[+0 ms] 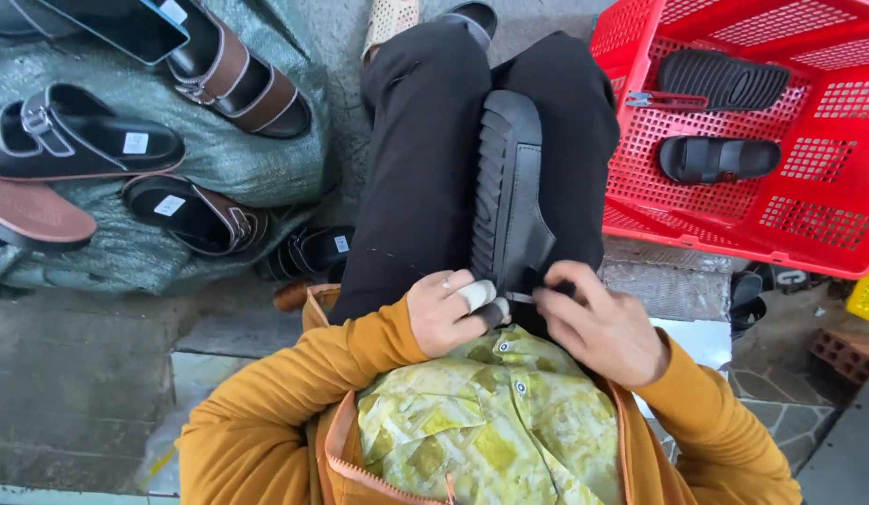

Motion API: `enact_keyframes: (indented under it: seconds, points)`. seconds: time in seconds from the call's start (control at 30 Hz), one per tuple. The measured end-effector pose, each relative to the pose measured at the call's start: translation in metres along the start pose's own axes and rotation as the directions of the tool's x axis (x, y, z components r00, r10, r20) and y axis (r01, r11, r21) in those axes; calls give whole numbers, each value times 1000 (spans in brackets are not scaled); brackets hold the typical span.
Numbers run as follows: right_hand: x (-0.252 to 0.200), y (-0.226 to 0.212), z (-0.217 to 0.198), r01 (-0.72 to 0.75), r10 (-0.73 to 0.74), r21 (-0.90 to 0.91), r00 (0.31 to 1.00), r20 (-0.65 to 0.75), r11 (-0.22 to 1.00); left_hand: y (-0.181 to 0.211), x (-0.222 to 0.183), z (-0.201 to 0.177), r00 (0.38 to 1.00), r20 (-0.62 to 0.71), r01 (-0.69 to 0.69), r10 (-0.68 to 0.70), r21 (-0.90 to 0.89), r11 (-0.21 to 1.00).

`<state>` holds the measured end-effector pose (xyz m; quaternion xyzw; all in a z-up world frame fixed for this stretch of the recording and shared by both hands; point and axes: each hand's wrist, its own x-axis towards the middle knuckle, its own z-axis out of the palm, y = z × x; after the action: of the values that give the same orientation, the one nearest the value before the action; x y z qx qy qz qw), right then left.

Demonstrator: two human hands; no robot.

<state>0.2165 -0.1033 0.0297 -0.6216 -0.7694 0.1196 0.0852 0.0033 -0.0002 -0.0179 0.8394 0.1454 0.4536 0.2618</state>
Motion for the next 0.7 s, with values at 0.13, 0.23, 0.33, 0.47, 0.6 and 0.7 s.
enact_keyframes:
  seconds: [0.13, 0.23, 0.33, 0.47, 0.6, 0.7]
  points:
    - [-36, 53, -26, -203, 240, 521, 971, -4, 829, -1, 7, -5, 999, -32, 10, -12, -41, 999]
    - [-54, 87, -56, -421, 419, -47, 907, -36, 906, -8, 16, -20, 992, 95, 73, -78, 51, 996]
    - [-32, 62, -47, -522, 526, -159, 850, -18, 838, -15, 0, -25, 874, 382, 205, -301, 271, 940]
    - [-8, 3, 19, -241, 261, 512, 965, 35, 824, -13, -3, -27, 666, 562, 728, -490, -350, 589]
    - [10, -12, -10, -312, 305, 676, 943, 133, 668, -39, 49, -35, 655, 560, 747, -507, -584, 319]
    - [24, -5, -4, -218, 251, 774, 965, 79, 595, -68, 89, -25, 552, 652, 773, -520, -634, 26]
